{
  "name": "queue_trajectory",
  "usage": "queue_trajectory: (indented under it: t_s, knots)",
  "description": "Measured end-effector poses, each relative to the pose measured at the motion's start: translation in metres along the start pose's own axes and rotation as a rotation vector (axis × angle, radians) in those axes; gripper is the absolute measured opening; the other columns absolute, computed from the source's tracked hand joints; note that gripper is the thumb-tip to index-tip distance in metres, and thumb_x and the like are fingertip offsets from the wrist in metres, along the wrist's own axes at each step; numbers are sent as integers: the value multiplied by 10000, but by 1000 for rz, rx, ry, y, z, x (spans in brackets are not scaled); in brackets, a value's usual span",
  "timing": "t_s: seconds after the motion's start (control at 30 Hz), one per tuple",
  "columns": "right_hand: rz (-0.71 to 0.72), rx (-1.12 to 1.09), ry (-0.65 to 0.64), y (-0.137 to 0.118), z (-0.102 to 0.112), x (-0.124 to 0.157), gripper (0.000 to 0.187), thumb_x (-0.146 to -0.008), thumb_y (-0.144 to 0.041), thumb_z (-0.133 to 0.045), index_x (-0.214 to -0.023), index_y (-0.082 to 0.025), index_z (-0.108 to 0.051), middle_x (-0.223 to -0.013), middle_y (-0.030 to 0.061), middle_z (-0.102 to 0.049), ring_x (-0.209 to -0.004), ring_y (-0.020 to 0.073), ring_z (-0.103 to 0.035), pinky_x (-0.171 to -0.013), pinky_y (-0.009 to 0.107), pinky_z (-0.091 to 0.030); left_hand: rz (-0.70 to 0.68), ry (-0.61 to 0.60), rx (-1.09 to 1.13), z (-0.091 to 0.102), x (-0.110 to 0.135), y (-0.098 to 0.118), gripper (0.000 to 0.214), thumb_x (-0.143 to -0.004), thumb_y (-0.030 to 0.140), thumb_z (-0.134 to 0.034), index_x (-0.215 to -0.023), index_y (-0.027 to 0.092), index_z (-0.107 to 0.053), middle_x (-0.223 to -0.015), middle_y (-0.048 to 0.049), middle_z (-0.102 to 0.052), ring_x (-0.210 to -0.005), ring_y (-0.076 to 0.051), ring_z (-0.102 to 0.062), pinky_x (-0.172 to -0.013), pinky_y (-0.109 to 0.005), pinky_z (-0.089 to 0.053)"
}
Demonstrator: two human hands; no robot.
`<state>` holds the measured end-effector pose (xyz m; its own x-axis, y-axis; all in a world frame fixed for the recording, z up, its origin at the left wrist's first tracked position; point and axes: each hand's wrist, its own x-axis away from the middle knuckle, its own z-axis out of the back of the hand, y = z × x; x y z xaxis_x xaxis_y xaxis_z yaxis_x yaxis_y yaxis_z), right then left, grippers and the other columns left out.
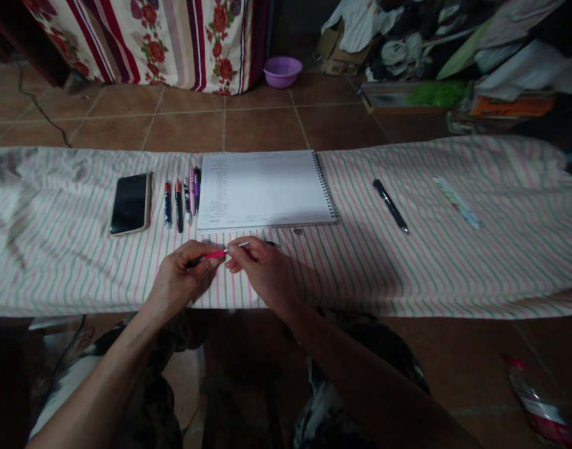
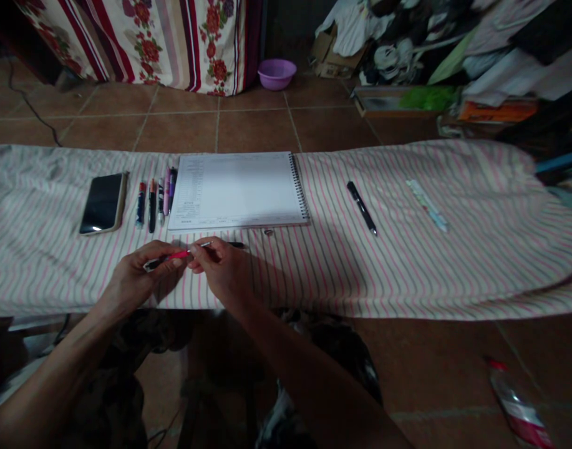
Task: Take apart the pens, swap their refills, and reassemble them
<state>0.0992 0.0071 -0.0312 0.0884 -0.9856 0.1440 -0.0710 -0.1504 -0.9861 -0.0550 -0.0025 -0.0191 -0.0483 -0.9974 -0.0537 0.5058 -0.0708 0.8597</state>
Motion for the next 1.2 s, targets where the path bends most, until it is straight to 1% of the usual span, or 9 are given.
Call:
queue_trajectory:
  t_s: [0.17,0.4,0.5,0.63,0.77,0.9,1.03,1.2]
  knots:
    - [2,-63,-20,0,1,-1,100,-764,-266,-594,-750,-169,-616,-522,-45,-614,-468,85,-599,-498,196,-508,5,3,29,-1,-2,0,167,-724,335,-647,-808,199,-694,-799,-38,-653,-800,-179,-604,-764,-310,-474]
    - [25,56,5,-10,3,1,91,-755,-259,-602,-721,-178,-626,-516,-43,-624,-472,91,-613,-488,191,-514,-31,-14,13,-2,-3,0,172,-737,332,-630,-824,199,-697,-806,-45,-654,-801,-183,-604,-767,-317,-472]
    - [33,66,18,-12,3,2,85,-758,-249,-598,-727,-176,-628,-519,-42,-628,-477,94,-621,-494,191,-515,-30,-10,19,-3,-4,0,162,-730,325,-636,-804,195,-696,-799,-43,-658,-799,-182,-604,-769,-316,-472]
    - [21,39,4,-10,2,2,84,-760,-254,-598,-742,-176,-625,-520,-41,-631,-490,99,-630,-501,196,-523,-12,-9,42,-2,-4,1,162,-729,319,-639,-821,199,-695,-823,-43,-667,-826,-184,-606,-800,-327,-470]
    - [40,-43,-20,-5,2,0,102,-745,-281,-616,-775,-183,-611,-538,-46,-635,-498,94,-631,-514,199,-537,19,-14,79,-3,-3,2,183,-718,327,-649,-831,191,-696,-841,-56,-675,-842,-193,-609,-807,-340,-473]
    - [62,-118,-39,-1,0,0,179,-725,-315,-639,-839,-191,-577,-581,-50,-641,-504,90,-631,-505,195,-540,53,-23,142,-3,-4,2,210,-701,328,-662,-842,176,-696,-849,-59,-673,-845,-191,-612,-810,-331,-473]
    - [72,-134,-39,0,-1,0,202,-726,-294,-630,-889,-208,-548,-641,-53,-641,-523,87,-633,-498,188,-537,91,-31,196,-4,-4,1,212,-702,334,-661,-841,178,-696,-855,-54,-672,-841,-190,-613,-812,-336,-475]
    - [103,-127,-19,-4,2,0,221,-732,-265,-616,-933,-203,-550,-642,-49,-631,-532,101,-637,-502,213,-536,79,-42,207,-4,-3,-1,205,-735,330,-633,-867,182,-688,-865,-49,-665,-850,-184,-611,-825,-337,-468]
